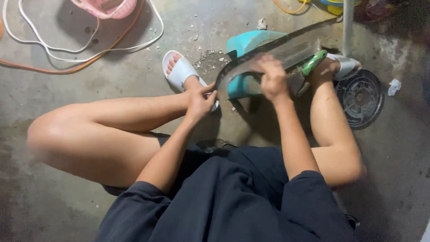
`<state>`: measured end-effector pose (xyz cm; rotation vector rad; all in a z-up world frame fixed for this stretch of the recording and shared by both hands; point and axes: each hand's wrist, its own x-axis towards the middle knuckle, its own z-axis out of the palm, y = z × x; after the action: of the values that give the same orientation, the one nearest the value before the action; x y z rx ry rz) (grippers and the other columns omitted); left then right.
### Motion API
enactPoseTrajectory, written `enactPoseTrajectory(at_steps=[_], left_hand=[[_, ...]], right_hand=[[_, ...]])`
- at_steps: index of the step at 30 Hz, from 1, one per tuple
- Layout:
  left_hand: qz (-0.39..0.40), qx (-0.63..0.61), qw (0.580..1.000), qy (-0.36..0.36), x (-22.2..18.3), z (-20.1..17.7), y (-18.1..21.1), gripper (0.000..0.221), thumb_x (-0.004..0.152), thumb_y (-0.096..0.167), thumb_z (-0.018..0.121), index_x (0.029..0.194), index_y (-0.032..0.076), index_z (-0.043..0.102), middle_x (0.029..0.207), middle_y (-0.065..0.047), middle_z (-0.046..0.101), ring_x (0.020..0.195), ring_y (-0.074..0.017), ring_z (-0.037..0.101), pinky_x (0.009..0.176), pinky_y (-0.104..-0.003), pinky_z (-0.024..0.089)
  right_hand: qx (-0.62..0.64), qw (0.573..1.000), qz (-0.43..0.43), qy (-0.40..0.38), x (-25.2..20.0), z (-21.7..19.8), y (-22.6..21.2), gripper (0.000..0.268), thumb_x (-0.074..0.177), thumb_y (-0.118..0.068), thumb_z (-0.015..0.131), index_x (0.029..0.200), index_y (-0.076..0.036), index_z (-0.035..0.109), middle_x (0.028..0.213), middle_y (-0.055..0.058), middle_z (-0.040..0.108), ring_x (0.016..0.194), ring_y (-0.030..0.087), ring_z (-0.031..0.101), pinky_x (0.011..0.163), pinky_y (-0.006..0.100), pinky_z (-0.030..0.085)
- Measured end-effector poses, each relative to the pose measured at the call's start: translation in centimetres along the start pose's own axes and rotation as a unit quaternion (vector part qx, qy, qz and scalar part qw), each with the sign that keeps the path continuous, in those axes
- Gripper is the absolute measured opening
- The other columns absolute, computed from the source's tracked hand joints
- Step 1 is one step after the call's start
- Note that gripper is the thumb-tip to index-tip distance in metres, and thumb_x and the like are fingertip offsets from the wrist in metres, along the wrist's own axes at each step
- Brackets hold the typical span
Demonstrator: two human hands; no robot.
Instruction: Manually sanding a metal motorcycle part with sandpaper to smooth the surface.
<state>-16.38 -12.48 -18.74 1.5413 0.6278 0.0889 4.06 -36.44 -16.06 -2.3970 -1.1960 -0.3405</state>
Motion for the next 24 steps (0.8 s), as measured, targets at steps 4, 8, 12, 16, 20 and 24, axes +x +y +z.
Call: enactPoseTrajectory(at_steps=[4, 8, 12, 16, 20, 24], left_hand=[[-0.015, -0.022, 1.0, -0.003, 0.7, 0.1, 1.7, 0.035, 0.094, 0.012, 0.073, 0.129, 0.01, 0.07, 0.11, -0.021, 0.075, 0.079, -0.0228, 0.077, 0.066, -0.035, 0.065], [-0.017, -0.076, 0.997, -0.012, 1.5, 0.4, 1.4, 0.034, 0.097, 0.011, 0.068, 0.131, 0.004, 0.067, 0.108, -0.024, 0.074, 0.075, -0.0205, 0.076, 0.065, -0.034, 0.066], [-0.024, -0.061, 0.998, -0.021, 1.5, 1.0, 1.5, 0.035, 0.098, 0.012, 0.065, 0.133, 0.004, 0.065, 0.108, -0.023, 0.075, 0.074, -0.0186, 0.077, 0.065, -0.032, 0.065], [-0.045, -0.072, 0.996, -0.03, 1.0, 0.4, 1.3, 0.035, 0.099, 0.01, 0.064, 0.134, 0.004, 0.065, 0.115, -0.026, 0.073, 0.079, -0.0208, 0.078, 0.067, -0.033, 0.065], [-0.047, -0.104, 0.993, -0.028, 1.4, 1.3, 0.9, 0.036, 0.098, 0.005, 0.063, 0.133, -0.001, 0.064, 0.117, -0.029, 0.071, 0.082, -0.0214, 0.076, 0.069, -0.035, 0.064], [-0.068, -0.132, 0.988, -0.043, 0.4, 1.6, 2.4, 0.037, 0.099, 0.001, 0.058, 0.135, -0.003, 0.061, 0.119, -0.033, 0.069, 0.083, -0.0236, 0.074, 0.069, -0.037, 0.065]], right_hand=[[0.016, 0.999, -0.046, -0.005, 1.6, 1.2, -6.9, 0.048, 0.082, -0.008, 0.048, 0.112, -0.026, 0.081, 0.121, -0.002, 0.077, 0.118, 0.02, 0.068, 0.111, 0.036, 0.043], [0.023, 0.996, -0.063, -0.058, 1.8, 0.4, -3.5, 0.046, 0.079, -0.011, 0.058, 0.114, -0.03, 0.08, 0.131, -0.004, 0.074, 0.125, 0.016, 0.066, 0.112, 0.036, 0.042], [0.021, 0.99, -0.13, -0.055, 3.7, -0.4, -9.1, 0.037, 0.081, -0.011, 0.059, 0.108, -0.027, 0.079, 0.116, 0.002, 0.078, 0.11, 0.025, 0.072, 0.106, 0.039, 0.049], [0.181, 0.966, -0.148, -0.109, 1.8, 2.2, -5.1, 0.053, 0.07, -0.018, 0.067, 0.121, -0.027, 0.076, 0.13, 0.001, 0.074, 0.123, 0.027, 0.066, 0.111, 0.047, 0.046], [-0.07, 0.992, -0.063, -0.084, -1.3, 3.9, -7.8, 0.053, 0.084, -0.011, 0.06, 0.135, -0.019, 0.071, 0.145, 0.009, 0.064, 0.135, 0.027, 0.058, 0.115, 0.042, 0.039], [-0.176, 0.98, -0.042, -0.079, -2.5, 3.8, -7.9, 0.058, 0.086, -0.01, 0.052, 0.142, -0.017, 0.065, 0.142, 0.012, 0.065, 0.134, 0.027, 0.059, 0.113, 0.04, 0.042]])
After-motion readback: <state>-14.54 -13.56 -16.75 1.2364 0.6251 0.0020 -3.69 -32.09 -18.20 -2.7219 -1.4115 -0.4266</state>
